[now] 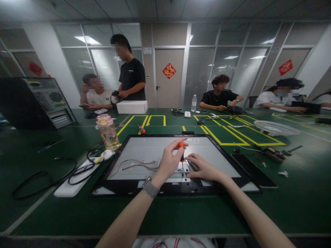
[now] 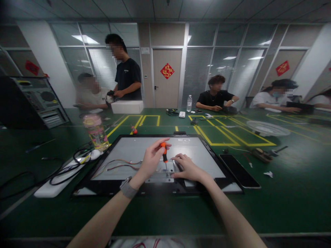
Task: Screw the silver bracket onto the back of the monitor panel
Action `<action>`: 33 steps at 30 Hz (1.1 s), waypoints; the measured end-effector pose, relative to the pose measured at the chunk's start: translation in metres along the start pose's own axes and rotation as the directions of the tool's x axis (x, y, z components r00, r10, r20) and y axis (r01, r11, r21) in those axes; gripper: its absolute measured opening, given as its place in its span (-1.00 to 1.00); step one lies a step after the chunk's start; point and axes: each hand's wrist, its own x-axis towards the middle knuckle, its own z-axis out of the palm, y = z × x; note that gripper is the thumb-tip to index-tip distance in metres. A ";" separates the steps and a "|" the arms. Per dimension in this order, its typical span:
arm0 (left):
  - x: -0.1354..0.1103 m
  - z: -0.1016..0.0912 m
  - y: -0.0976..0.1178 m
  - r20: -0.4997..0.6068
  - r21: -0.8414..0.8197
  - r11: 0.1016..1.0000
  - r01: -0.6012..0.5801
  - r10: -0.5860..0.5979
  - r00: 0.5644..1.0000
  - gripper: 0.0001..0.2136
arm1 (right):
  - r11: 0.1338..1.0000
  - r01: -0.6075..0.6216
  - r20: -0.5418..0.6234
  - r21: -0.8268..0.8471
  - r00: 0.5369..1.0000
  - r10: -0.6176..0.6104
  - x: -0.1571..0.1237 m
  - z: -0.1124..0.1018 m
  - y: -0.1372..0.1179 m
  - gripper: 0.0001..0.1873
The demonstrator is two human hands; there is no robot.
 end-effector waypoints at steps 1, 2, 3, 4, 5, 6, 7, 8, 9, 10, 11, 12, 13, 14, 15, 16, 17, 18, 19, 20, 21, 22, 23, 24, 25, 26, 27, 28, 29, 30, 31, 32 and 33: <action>0.000 0.000 0.000 -0.008 0.020 1.000 -0.001 0.001 1.000 -0.72 | 1.000 0.001 0.001 -0.001 1.000 -0.001 0.000 0.000 0.000 -0.31; 0.000 0.000 -0.001 -0.026 0.056 0.998 -0.012 0.014 1.000 -0.74 | 1.000 0.001 0.000 -0.004 1.000 -0.001 0.000 0.000 0.000 -0.31; 0.000 0.000 -0.001 -0.043 0.098 0.995 -0.029 0.033 0.999 -0.76 | 1.000 0.001 0.000 -0.007 1.000 -0.001 0.000 0.000 0.000 -0.31; 0.000 0.000 -0.001 -0.054 0.134 0.990 -0.045 0.053 0.997 -0.77 | 1.000 0.002 0.000 -0.010 1.000 -0.002 0.000 0.001 0.000 -0.31; 0.000 0.000 0.000 -0.055 0.153 0.987 -0.057 0.066 0.996 -0.77 | 1.000 0.003 -0.001 -0.013 1.000 -0.003 0.000 0.001 0.000 -0.31; -0.001 0.000 0.000 -0.047 0.154 0.986 -0.062 0.070 0.996 -0.76 | 1.000 0.004 -0.001 -0.014 1.000 -0.004 0.000 0.001 0.001 -0.32; -0.001 0.000 0.000 -0.036 0.139 0.988 -0.060 0.066 0.997 -0.75 | 1.000 0.004 -0.001 -0.014 1.000 -0.004 0.000 0.001 0.001 -0.32; -0.001 0.000 0.001 -0.025 0.118 0.992 -0.053 0.056 0.998 -0.73 | 1.000 0.006 0.000 -0.013 1.000 -0.006 0.000 0.001 0.001 -0.31; -0.001 0.000 0.001 -0.019 0.100 0.994 -0.044 0.046 0.999 -0.71 | 1.000 0.008 0.000 -0.011 1.000 -0.008 0.000 0.001 0.001 -0.31; -0.001 0.000 0.002 -0.020 0.093 0.995 -0.040 0.042 0.999 -0.70 | 1.000 0.009 0.000 -0.007 1.000 -0.009 0.000 0.000 0.000 -0.31; -0.001 0.000 0.002 -0.029 0.102 0.994 -0.041 0.044 0.999 -0.71 | 1.000 0.008 0.001 -0.005 1.000 -0.008 0.000 0.000 0.000 -0.32; -0.001 0.000 0.003 -0.043 0.126 0.991 -0.048 0.054 0.998 -0.73 | 1.000 0.005 0.001 -0.003 1.000 -0.005 0.000 0.000 0.000 -0.32; -0.001 0.000 0.004 -0.058 0.159 0.985 -0.060 0.070 0.996 -0.75 | 1.000 0.001 0.003 -0.002 1.000 -0.001 0.000 0.000 0.000 -0.31; -0.001 0.000 0.005 -0.070 0.189 0.979 -0.072 0.087 0.994 -0.77 | 1.000 -0.004 0.006 -0.001 1.000 0.004 0.000 0.000 -0.001 -0.31; -0.001 0.000 0.006 -0.074 0.209 0.974 -0.085 0.102 0.992 -0.78 | 1.000 -0.008 0.010 -0.002 1.000 0.008 0.000 -0.001 -0.001 -0.31; -0.002 0.000 0.006 -0.070 0.214 0.972 -0.095 0.112 0.991 -0.78 | 1.000 -0.010 0.013 -0.003 1.000 0.010 0.000 -0.001 -0.001 -0.31; -0.002 0.000 0.007 -0.059 0.206 0.973 -0.102 0.116 0.991 -0.76 | 1.000 -0.009 0.015 -0.005 1.000 0.009 0.000 -0.001 -0.002 -0.32; -0.002 0.000 0.007 -0.044 0.190 0.976 -0.106 0.117 0.992 -0.74 | 1.000 -0.008 0.017 -0.006 1.000 0.008 0.000 -0.001 -0.002 -0.32; -0.002 0.000 0.007 -0.033 0.174 0.979 -0.107 0.115 0.993 -0.72 | 1.000 -0.006 0.017 -0.008 1.000 0.007 0.000 -0.001 -0.002 -0.32; -0.002 0.000 0.006 -0.029 0.168 0.980 -0.105 0.112 0.993 -0.70 | 1.000 -0.006 0.018 -0.008 1.000 0.006 0.000 -0.001 -0.002 -0.31; -0.002 0.000 0.006 -0.034 0.174 0.979 -0.103 0.111 0.993 -0.71 | 1.000 -0.006 0.018 -0.008 1.000 0.006 0.000 -0.001 -0.002 -0.31; -0.002 0.000 0.006 -0.046 0.192 0.976 -0.100 0.111 0.993 -0.72 | 1.000 -0.007 0.018 -0.007 1.000 0.007 0.000 -0.001 -0.002 -0.31; -0.002 0.000 0.006 -0.059 0.218 0.971 -0.101 0.117 0.991 -0.74 | 1.000 -0.008 0.017 -0.004 1.000 0.008 0.000 -0.001 -0.002 -0.30; -0.002 0.000 0.006 -0.070 0.245 0.963 -0.108 0.128 0.989 -0.75 | 1.000 -0.010 0.016 -0.002 1.000 0.010 0.000 -0.002 -0.002 -0.31; -0.002 0.001 0.006 -0.071 0.266 0.957 -0.116 0.139 0.988 -0.75 | 1.000 -0.012 0.016 -0.001 1.000 0.012 0.000 -0.002 -0.002 -0.31; -0.002 0.001 0.006 -0.061 0.275 0.953 -0.127 0.149 0.987 -0.73 | 1.000 -0.011 0.017 0.000 1.000 0.011 0.000 -0.002 -0.002 -0.32; -0.003 0.001 0.006 -0.044 0.271 0.953 -0.138 0.155 0.987 -0.71 | 1.000 -0.010 0.018 -0.001 1.000 0.010 0.000 -0.002 -0.002 -0.32; -0.003 0.001 0.006 -0.026 0.261 0.954 -0.147 0.159 0.987 -0.69 | 1.000 -0.007 0.019 -0.003 1.000 0.007 0.000 -0.002 -0.002 -0.32; -0.003 0.001 0.006 -0.012 0.252 0.956 -0.153 0.161 0.987 -0.67 | 1.000 -0.005 0.021 -0.006 1.000 0.005 0.000 -0.001 -0.002 -0.32; -0.003 0.002 0.006 -0.007 0.252 0.955 -0.155 0.162 0.987 -0.67 | 1.000 -0.003 0.022 -0.009 1.000 0.003 0.000 -0.001 -0.001 -0.32; -0.003 0.002 0.006 -0.008 0.262 0.952 -0.156 0.163 0.987 -0.68 | 1.000 -0.002 0.021 -0.012 1.000 0.003 0.001 -0.001 -0.001 -0.31; -0.004 0.002 0.007 -0.015 0.280 0.947 -0.157 0.168 0.986 -0.70 | 1.000 -0.004 0.020 -0.017 1.000 0.005 0.001 0.000 0.000 -0.30; -0.004 0.002 0.007 -0.021 0.300 0.941 -0.159 0.173 0.985 -0.73 | 1.000 -0.008 0.018 -0.024 1.000 0.009 0.001 0.000 0.000 -0.29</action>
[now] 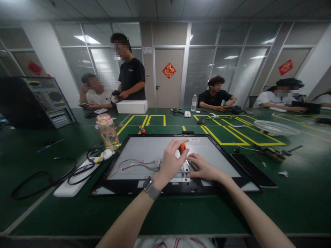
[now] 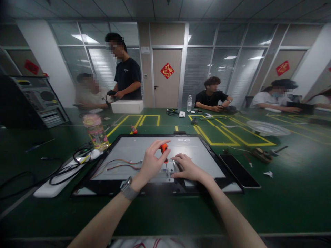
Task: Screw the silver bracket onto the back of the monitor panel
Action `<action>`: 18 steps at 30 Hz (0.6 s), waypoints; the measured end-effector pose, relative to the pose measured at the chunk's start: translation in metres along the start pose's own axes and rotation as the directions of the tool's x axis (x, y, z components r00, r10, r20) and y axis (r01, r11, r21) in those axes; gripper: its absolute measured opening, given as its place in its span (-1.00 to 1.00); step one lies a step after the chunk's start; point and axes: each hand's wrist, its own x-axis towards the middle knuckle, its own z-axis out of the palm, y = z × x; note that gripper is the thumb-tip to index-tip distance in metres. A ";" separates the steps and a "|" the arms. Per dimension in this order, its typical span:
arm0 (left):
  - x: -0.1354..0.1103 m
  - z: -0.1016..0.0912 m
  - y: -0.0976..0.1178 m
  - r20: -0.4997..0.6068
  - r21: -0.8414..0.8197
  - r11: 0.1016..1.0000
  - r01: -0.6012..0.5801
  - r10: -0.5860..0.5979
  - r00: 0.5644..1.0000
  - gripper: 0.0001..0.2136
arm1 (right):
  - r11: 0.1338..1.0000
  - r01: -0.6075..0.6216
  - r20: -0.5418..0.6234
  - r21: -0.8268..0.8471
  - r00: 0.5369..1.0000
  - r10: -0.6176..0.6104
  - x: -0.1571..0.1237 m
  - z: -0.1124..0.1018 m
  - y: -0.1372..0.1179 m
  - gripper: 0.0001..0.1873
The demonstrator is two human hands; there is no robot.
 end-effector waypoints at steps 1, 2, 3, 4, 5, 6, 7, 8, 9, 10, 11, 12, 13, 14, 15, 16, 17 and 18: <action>0.000 0.000 0.000 -0.005 0.014 1.000 -0.005 0.005 1.000 -0.75 | 1.000 -0.004 -0.001 -0.007 1.000 0.004 0.000 0.000 0.000 -0.28; -0.001 0.000 0.001 -0.003 0.017 1.000 -0.012 0.012 1.000 -0.76 | 1.000 -0.009 -0.003 -0.012 1.000 0.009 0.000 0.001 0.000 -0.27; -0.001 -0.001 0.001 0.006 0.006 1.000 -0.018 0.018 1.000 -0.77 | 1.000 -0.011 -0.004 -0.014 1.000 0.011 0.000 0.001 0.001 -0.27; -0.001 -0.001 0.001 0.020 -0.017 1.000 -0.023 0.023 1.000 -0.77 | 1.000 -0.011 -0.004 -0.013 1.000 0.011 0.000 0.001 0.000 -0.28; -0.001 -0.001 0.001 0.033 -0.045 0.999 -0.024 0.026 0.999 -0.75 | 1.000 -0.007 -0.005 -0.008 1.000 0.007 0.000 0.001 0.000 -0.29; -0.001 -0.002 0.001 0.042 -0.069 0.997 -0.022 0.025 0.999 -0.73 | 1.000 -0.002 -0.005 -0.002 1.000 0.002 0.000 0.001 0.000 -0.31; -0.001 -0.002 0.001 0.043 -0.082 0.996 -0.018 0.021 0.999 -0.72 | 1.000 0.002 -0.007 0.003 1.000 -0.002 0.000 0.000 0.000 -0.32; -0.001 -0.002 0.001 0.034 -0.080 0.997 -0.012 0.014 0.999 -0.72 | 1.000 0.003 -0.007 0.006 1.000 -0.003 0.000 0.000 0.000 -0.32; 0.000 -0.002 0.001 0.015 -0.066 0.998 -0.005 0.006 1.000 -0.74 | 1.000 0.003 -0.007 0.006 1.000 -0.003 0.000 0.000 0.000 -0.32; 0.000 -0.002 0.001 -0.006 -0.047 0.999 0.002 -0.003 1.000 -0.77 | 1.000 0.002 -0.007 0.005 1.000 -0.002 0.000 0.000 0.000 -0.30; 0.000 -0.002 0.001 -0.022 -0.034 0.999 0.007 -0.007 1.000 -0.79 | 1.000 0.000 -0.005 0.003 1.000 0.000 0.000 0.000 -0.001 -0.29; 0.000 -0.002 0.001 -0.028 -0.032 0.999 0.008 -0.009 1.000 -0.79 | 1.000 -0.003 -0.003 0.003 1.000 0.003 -0.001 -0.001 -0.001 -0.28; 0.000 -0.002 0.001 -0.022 -0.044 0.999 0.007 -0.008 1.000 -0.79 | 1.000 -0.005 -0.002 0.004 1.000 0.005 -0.001 -0.001 -0.002 -0.28; 0.000 -0.002 0.001 -0.005 -0.066 0.998 0.006 -0.007 1.000 -0.78 | 1.000 -0.006 -0.002 0.009 1.000 0.006 -0.001 -0.001 -0.003 -0.29; 0.000 -0.003 0.001 0.018 -0.092 0.996 0.007 -0.005 1.000 -0.76 | 1.000 -0.008 -0.001 0.015 1.000 0.008 -0.001 -0.002 -0.003 -0.31; 0.000 -0.003 0.001 0.039 -0.113 0.994 0.013 -0.008 0.999 -0.73 | 1.000 -0.008 0.000 0.020 1.000 0.008 -0.001 -0.002 -0.004 -0.33; 0.000 -0.003 0.001 0.054 -0.123 0.992 0.022 -0.015 0.998 -0.70 | 1.000 -0.008 0.000 0.023 1.000 0.008 -0.001 -0.002 -0.005 -0.35; 0.000 -0.002 0.001 0.058 -0.119 0.992 0.029 -0.023 0.998 -0.70 | 1.000 -0.008 0.001 0.024 1.000 0.008 -0.001 -0.002 -0.005 -0.35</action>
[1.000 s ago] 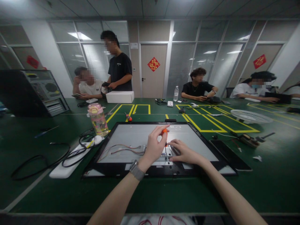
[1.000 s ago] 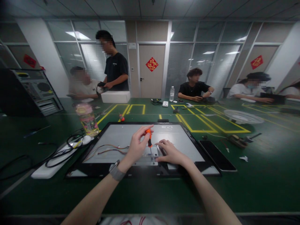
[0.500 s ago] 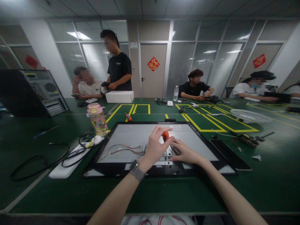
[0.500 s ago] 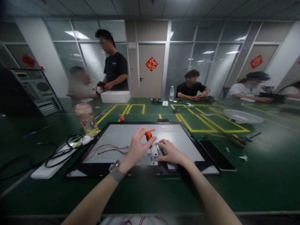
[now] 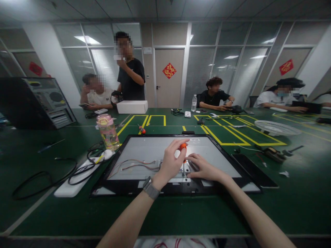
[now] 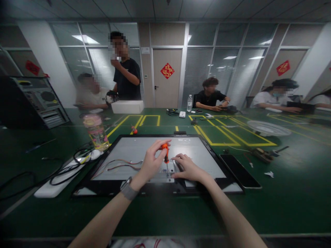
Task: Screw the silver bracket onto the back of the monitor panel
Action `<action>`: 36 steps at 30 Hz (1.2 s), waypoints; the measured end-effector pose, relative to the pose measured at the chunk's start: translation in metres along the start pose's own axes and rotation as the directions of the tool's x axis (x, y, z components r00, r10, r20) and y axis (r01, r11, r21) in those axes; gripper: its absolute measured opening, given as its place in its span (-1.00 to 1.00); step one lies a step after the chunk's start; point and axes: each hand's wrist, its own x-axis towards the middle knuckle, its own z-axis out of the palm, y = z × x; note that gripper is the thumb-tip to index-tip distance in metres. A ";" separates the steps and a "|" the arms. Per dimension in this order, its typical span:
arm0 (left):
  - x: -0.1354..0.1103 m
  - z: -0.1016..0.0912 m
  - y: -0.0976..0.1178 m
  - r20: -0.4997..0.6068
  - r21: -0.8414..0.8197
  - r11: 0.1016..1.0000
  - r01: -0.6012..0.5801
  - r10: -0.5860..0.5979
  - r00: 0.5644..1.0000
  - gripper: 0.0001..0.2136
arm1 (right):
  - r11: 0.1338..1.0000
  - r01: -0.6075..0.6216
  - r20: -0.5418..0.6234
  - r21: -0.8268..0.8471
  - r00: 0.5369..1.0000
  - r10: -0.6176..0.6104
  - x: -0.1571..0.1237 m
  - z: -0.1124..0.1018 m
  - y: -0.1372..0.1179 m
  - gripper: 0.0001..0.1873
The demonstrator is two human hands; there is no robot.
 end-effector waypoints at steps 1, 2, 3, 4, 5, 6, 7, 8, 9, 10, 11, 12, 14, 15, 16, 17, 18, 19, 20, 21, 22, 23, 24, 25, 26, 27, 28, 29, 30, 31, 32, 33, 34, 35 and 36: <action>0.000 0.000 0.000 -0.011 0.017 1.000 0.004 -0.004 1.000 -0.72 | 1.000 -0.003 0.001 -0.002 1.000 0.003 0.000 0.000 0.000 -0.34; 0.000 0.001 0.000 -0.031 0.041 0.999 0.006 -0.004 1.000 -0.74 | 1.000 -0.007 0.004 -0.006 1.000 0.007 0.000 0.000 0.000 -0.33; 0.000 0.001 0.000 -0.053 0.065 0.998 0.005 -0.001 0.999 -0.76 | 1.000 -0.009 0.004 -0.008 1.000 0.009 0.000 0.000 0.000 -0.31; 0.000 0.002 0.000 -0.071 0.081 0.997 0.004 0.002 0.997 -0.78 | 1.000 -0.010 0.005 -0.009 1.000 0.010 0.000 0.000 0.001 -0.30; 0.000 0.002 0.000 -0.081 0.084 0.996 0.002 0.005 0.997 -0.78 | 1.000 -0.009 0.004 -0.009 1.000 0.009 0.000 0.000 0.001 -0.30; 0.000 0.002 -0.001 -0.078 0.074 0.997 0.002 0.004 0.997 -0.78 | 1.000 -0.006 0.002 -0.006 1.000 0.006 0.000 0.000 0.001 -0.30; 0.000 0.001 -0.001 -0.068 0.056 0.998 0.006 -0.002 0.998 -0.76 | 1.000 -0.002 -0.001 -0.003 1.000 0.002 0.000 0.000 0.001 -0.30; 0.000 0.001 -0.001 -0.059 0.037 0.999 0.013 -0.011 0.998 -0.74 | 1.000 0.001 -0.004 0.000 1.000 -0.001 0.000 0.000 0.001 -0.31; 0.000 0.001 -0.002 -0.054 0.024 0.999 0.021 -0.020 0.998 -0.73 | 1.000 0.004 -0.006 0.002 1.000 -0.004 0.000 0.000 0.001 -0.31; 0.001 0.001 -0.002 -0.057 0.021 0.999 0.029 -0.028 0.998 -0.72 | 1.000 0.005 -0.007 0.004 1.000 -0.005 0.000 0.000 0.001 -0.31; 0.001 0.001 -0.003 -0.065 0.026 0.999 0.035 -0.033 0.997 -0.73 | 1.000 0.005 -0.009 0.003 1.000 -0.005 0.000 0.000 0.001 -0.32; 0.001 0.001 -0.003 -0.078 0.038 0.999 0.038 -0.035 0.996 -0.74 | 1.000 0.004 -0.009 0.001 1.000 -0.004 0.000 0.000 0.002 -0.31; 0.001 0.001 -0.004 -0.089 0.052 0.998 0.036 -0.031 0.996 -0.75 | 1.000 0.003 -0.007 -0.007 1.000 -0.003 0.000 0.001 0.003 -0.30; 0.001 0.002 -0.004 -0.084 0.046 0.998 0.033 -0.029 0.996 -0.74 | 1.000 0.004 -0.006 -0.010 1.000 -0.004 0.001 0.001 0.004 -0.30; 0.001 0.002 -0.004 -0.076 0.035 0.999 0.030 -0.027 0.997 -0.73 | 1.000 0.008 -0.004 -0.012 1.000 -0.008 0.001 0.002 0.005 -0.29; 0.001 0.002 -0.004 -0.070 0.023 0.999 0.027 -0.025 0.997 -0.72 | 1.000 0.013 -0.004 -0.013 1.000 -0.013 0.001 0.002 0.006 -0.28; 0.001 0.002 -0.005 -0.069 0.018 1.000 0.022 -0.021 0.997 -0.70 | 1.000 0.018 -0.005 -0.012 1.000 -0.018 0.001 0.002 0.007 -0.28; 0.001 0.003 -0.005 -0.076 0.023 1.000 0.015 -0.013 0.997 -0.70 | 1.000 0.022 -0.006 -0.012 1.000 -0.022 0.001 0.002 0.007 -0.28; 0.001 0.003 -0.005 -0.091 0.038 0.999 0.008 -0.004 0.996 -0.72 | 1.000 0.021 -0.006 -0.013 1.000 -0.021 0.001 0.002 0.007 -0.28; 0.001 0.002 -0.004 -0.110 0.057 0.998 0.001 0.006 0.994 -0.75 | 1.000 0.017 -0.006 -0.013 1.000 -0.017 0.001 0.002 0.006 -0.28; 0.001 0.002 -0.004 -0.124 0.075 0.997 -0.006 0.015 0.992 -0.77 | 1.000 0.011 -0.005 -0.014 1.000 -0.011 0.001 0.002 0.006 -0.29; 0.001 0.002 -0.003 -0.125 0.084 0.996 -0.011 0.022 0.992 -0.78 | 1.000 0.006 -0.005 -0.014 1.000 -0.006 0.001 0.002 0.005 -0.29; 0.001 0.001 -0.002 -0.113 0.082 0.997 -0.015 0.025 0.993 -0.77 | 1.000 0.004 -0.004 -0.014 1.000 -0.004 0.000 0.002 0.005 -0.30; 0.001 0.001 -0.002 -0.092 0.069 0.998 -0.017 0.023 0.995 -0.75 | 1.000 0.006 -0.004 -0.013 1.000 -0.006 0.000 0.001 0.004 -0.30; 0.001 0.001 -0.001 -0.069 0.052 0.999 -0.017 0.020 0.997 -0.73 | 1.000 0.010 -0.004 -0.011 1.000 -0.010 0.000 0.001 0.004 -0.30; 0.001 0.001 -0.001 -0.051 0.040 0.999 -0.016 0.018 0.999 -0.71 | 1.000 0.016 -0.002 -0.008 1.000 -0.016 0.000 0.001 0.004 -0.30; 0.001 0.001 -0.001 -0.043 0.038 0.999 -0.015 0.016 0.999 -0.70 | 1.000 0.020 0.000 -0.005 1.000 -0.020 0.000 0.001 0.004 -0.29; 0.000 0.001 -0.001 -0.045 0.044 0.999 -0.014 0.016 0.999 -0.71 | 1.000 0.019 0.001 -0.003 1.000 -0.019 0.000 0.001 0.005 -0.29; 0.000 0.001 -0.001 -0.056 0.056 0.998 -0.016 0.019 0.998 -0.74 | 1.000 0.016 0.001 -0.003 1.000 -0.016 0.000 0.001 0.005 -0.29; 0.000 0.002 -0.001 -0.068 0.069 0.997 -0.020 0.025 0.997 -0.77 | 1.000 0.013 0.001 -0.005 1.000 -0.013 0.001 0.001 0.005 -0.28; -0.001 0.002 -0.001 -0.079 0.077 0.997 -0.027 0.033 0.996 -0.80 | 1.000 0.012 0.001 -0.010 1.000 -0.012 0.001 0.002 0.005 -0.28; -0.001 0.002 0.000 -0.082 0.075 0.997 -0.036 0.042 0.996 -0.81 | 1.000 0.012 0.001 -0.016 1.000 -0.012 0.001 0.002 0.005 -0.28; -0.002 0.002 0.000 -0.075 0.064 0.997 -0.045 0.050 0.996 -0.80 | 1.000 0.013 0.001 -0.022 1.000 -0.013 0.001 0.002 0.005 -0.28; -0.002 0.003 0.000 -0.061 0.047 0.997 -0.053 0.056 0.997 -0.77 | 1.000 0.016 -0.001 -0.026 1.000 -0.016 0.001 0.002 0.005 -0.29; -0.002 0.003 0.000 -0.047 0.030 0.998 -0.057 0.059 0.997 -0.74 | 0.999 0.019 -0.003 -0.027 1.000 -0.019 0.001 0.002 0.005 -0.31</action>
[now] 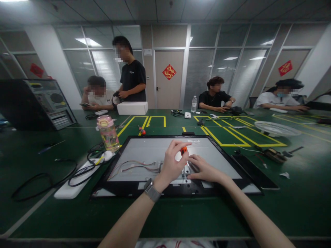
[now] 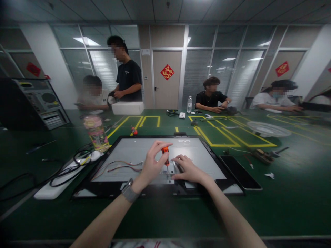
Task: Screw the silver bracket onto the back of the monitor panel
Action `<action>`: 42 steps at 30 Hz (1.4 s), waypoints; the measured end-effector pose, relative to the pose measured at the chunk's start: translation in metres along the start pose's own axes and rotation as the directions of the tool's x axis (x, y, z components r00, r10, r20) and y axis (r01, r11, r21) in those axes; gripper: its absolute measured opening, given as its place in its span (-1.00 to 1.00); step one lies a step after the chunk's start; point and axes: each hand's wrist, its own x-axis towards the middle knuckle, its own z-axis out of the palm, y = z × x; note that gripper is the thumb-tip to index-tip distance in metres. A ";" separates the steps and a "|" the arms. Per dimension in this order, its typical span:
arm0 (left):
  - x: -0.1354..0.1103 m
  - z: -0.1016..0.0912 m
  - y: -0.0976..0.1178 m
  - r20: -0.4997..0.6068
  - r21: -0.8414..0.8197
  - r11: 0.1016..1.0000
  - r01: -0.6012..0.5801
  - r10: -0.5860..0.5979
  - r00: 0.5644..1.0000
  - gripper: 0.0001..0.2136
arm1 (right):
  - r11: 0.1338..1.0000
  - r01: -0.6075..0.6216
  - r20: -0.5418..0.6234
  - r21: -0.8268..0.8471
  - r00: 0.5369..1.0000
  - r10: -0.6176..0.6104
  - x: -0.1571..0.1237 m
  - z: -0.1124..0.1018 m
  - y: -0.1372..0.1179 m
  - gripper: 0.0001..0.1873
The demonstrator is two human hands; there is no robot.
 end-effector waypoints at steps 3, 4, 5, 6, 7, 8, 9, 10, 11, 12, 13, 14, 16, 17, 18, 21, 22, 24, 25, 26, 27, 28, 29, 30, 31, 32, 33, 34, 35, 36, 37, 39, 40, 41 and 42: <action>-0.001 0.001 0.000 0.004 -0.012 1.000 0.000 0.000 1.000 -0.70 | 1.000 0.002 -0.003 0.003 1.000 -0.002 0.000 0.000 0.000 -0.34; -0.001 0.002 0.000 -0.016 -0.002 1.000 0.001 -0.001 1.000 -0.74 | 1.000 0.000 -0.002 0.002 1.000 0.000 0.000 0.001 0.001 -0.32; -0.001 0.002 0.000 -0.037 0.010 1.000 0.001 0.000 0.999 -0.77 | 1.000 -0.003 0.000 -0.002 1.000 0.003 0.000 0.001 0.001 -0.30; -0.001 0.002 -0.001 -0.049 0.017 1.000 0.000 0.001 0.999 -0.80 | 1.000 -0.007 0.001 -0.007 1.000 0.007 0.001 0.001 0.001 -0.27; -0.001 0.002 -0.001 -0.047 0.018 1.000 -0.001 0.002 0.999 -0.80 | 1.000 -0.010 0.000 -0.010 1.000 0.010 0.001 0.001 0.002 -0.26; 0.000 0.002 -0.002 -0.034 0.010 1.000 0.000 0.000 0.999 -0.78 | 1.000 -0.011 -0.001 -0.011 1.000 0.011 0.001 0.001 0.002 -0.26; 0.000 0.002 -0.002 -0.009 -0.004 1.000 0.004 -0.004 1.000 -0.75 | 1.000 -0.009 -0.002 -0.007 1.000 0.009 0.001 0.002 0.003 -0.26; 0.001 0.002 -0.002 0.016 -0.021 1.000 0.011 -0.011 1.000 -0.71 | 1.000 -0.004 -0.004 -0.002 1.000 0.004 0.001 0.002 0.003 -0.27; 0.001 0.002 -0.003 0.035 -0.034 0.999 0.020 -0.019 0.999 -0.67 | 1.000 0.002 -0.004 0.004 1.000 -0.002 0.001 0.002 0.003 -0.28; 0.001 0.002 -0.003 0.042 -0.036 0.999 0.030 -0.029 0.999 -0.66 | 1.000 0.007 -0.005 0.009 1.000 -0.007 0.001 0.002 0.004 -0.29; 0.002 0.002 -0.003 0.035 -0.027 0.999 0.038 -0.037 0.999 -0.66 | 1.000 0.010 -0.006 0.010 1.000 -0.010 0.001 0.003 0.004 -0.30; 0.002 0.002 -0.003 0.016 -0.007 0.999 0.043 -0.043 0.999 -0.68 | 1.000 0.010 -0.009 0.009 1.000 -0.010 0.001 0.003 0.005 -0.30; 0.002 0.002 -0.003 -0.031 0.038 0.998 0.052 -0.051 0.998 -0.74 | 1.000 0.009 -0.016 0.007 1.000 -0.009 0.001 0.003 0.006 -0.31; 0.002 0.002 -0.003 -0.044 0.051 0.997 0.057 -0.055 0.998 -0.76 | 1.000 0.009 -0.019 0.007 1.000 -0.009 0.001 0.003 0.006 -0.30; 0.002 0.002 -0.003 -0.046 0.055 0.997 0.060 -0.058 0.997 -0.76 | 1.000 0.010 -0.021 0.007 1.000 -0.010 0.001 0.003 0.006 -0.30; 0.001 0.002 -0.003 0.006 0.026 0.998 0.058 -0.058 0.998 -0.69 | 1.000 0.015 -0.019 0.016 1.000 -0.015 0.001 0.002 0.005 -0.29; 0.001 0.002 -0.003 0.019 0.014 0.998 0.054 -0.054 0.998 -0.66 | 1.000 0.016 -0.017 0.018 1.000 -0.015 0.001 0.002 0.005 -0.29; 0.001 0.002 -0.003 0.013 0.014 0.999 0.043 -0.043 0.999 -0.64 | 1.000 0.013 -0.011 0.022 1.000 -0.013 0.001 0.002 0.005 -0.29; 0.001 0.003 -0.003 -0.001 0.029 0.999 0.039 -0.039 0.999 -0.64 | 1.000 0.010 -0.009 0.023 1.000 -0.009 0.001 0.002 0.005 -0.29; 0.002 0.003 -0.003 -0.019 0.050 0.998 0.037 -0.037 0.999 -0.66 | 1.000 0.006 -0.006 0.022 1.000 -0.006 0.001 0.002 0.005 -0.30; 0.002 0.003 -0.002 -0.035 0.070 0.997 0.039 -0.036 0.999 -0.68 | 1.000 0.003 -0.005 0.021 1.000 -0.003 0.001 0.002 0.005 -0.30; 0.002 0.003 -0.002 -0.046 0.084 0.996 0.043 -0.039 0.998 -0.70 | 1.000 0.000 -0.005 0.021 1.000 0.000 0.001 0.002 0.005 -0.30; 0.002 0.002 -0.002 -0.053 0.088 0.995 0.048 -0.044 0.998 -0.71 | 1.000 0.000 -0.007 0.020 1.000 0.000 0.000 0.002 0.005 -0.29; 0.002 0.002 -0.002 -0.053 0.081 0.995 0.054 -0.050 0.997 -0.71 | 1.000 0.001 -0.009 0.021 1.000 -0.001 0.000 0.002 0.005 -0.29; 0.002 0.002 -0.003 -0.047 0.064 0.996 0.059 -0.056 0.997 -0.71 | 1.000 0.003 -0.011 0.024 1.000 -0.003 0.000 0.002 0.004 -0.29; 0.002 0.002 -0.003 -0.038 0.041 0.997 0.063 -0.062 0.997 -0.70 | 1.000 0.003 -0.013 0.026 1.000 -0.003 0.000 0.002 0.004 -0.29; 0.002 0.002 -0.004 -0.032 0.020 0.998 0.067 -0.067 0.997 -0.69 | 1.000 0.003 -0.015 0.028 1.000 -0.002 0.000 0.002 0.004 -0.29; 0.002 0.002 -0.005 -0.033 0.005 0.997 0.072 -0.072 0.997 -0.68 | 1.000 0.002 -0.016 0.028 1.000 -0.002 0.000 0.002 0.003 -0.29; 0.002 0.003 -0.005 -0.039 0.002 0.997 0.077 -0.076 0.996 -0.68 | 1.000 0.001 -0.016 0.029 1.000 -0.001 0.000 0.002 0.004 -0.29; 0.002 0.003 -0.006 -0.051 0.010 0.997 0.081 -0.080 0.996 -0.68 | 1.000 0.001 -0.015 0.028 1.000 0.000 0.000 0.002 0.004 -0.29; 0.002 0.003 -0.006 -0.061 0.025 0.996 0.083 -0.081 0.995 -0.70 | 1.000 0.000 -0.014 0.026 1.000 0.000 0.001 0.003 0.004 -0.29; 0.002 0.003 -0.005 -0.068 0.052 0.995 0.082 -0.078 0.995 -0.71 | 1.000 0.002 -0.012 0.023 1.000 -0.001 0.001 0.004 0.006 -0.29; 0.002 0.003 -0.004 -0.065 0.054 0.995 0.079 -0.075 0.995 -0.72 | 1.000 0.003 -0.013 0.022 1.000 -0.003 0.001 0.004 0.006 -0.29; 0.002 0.002 -0.004 -0.057 0.047 0.996 0.074 -0.072 0.996 -0.72 | 1.000 0.006 -0.014 0.021 1.000 -0.006 0.001 0.004 0.007 -0.29; 0.002 0.002 -0.003 -0.048 0.034 0.997 0.071 -0.070 0.996 -0.73 | 1.000 0.011 -0.016 0.020 1.000 -0.010 0.001 0.004 0.007 -0.29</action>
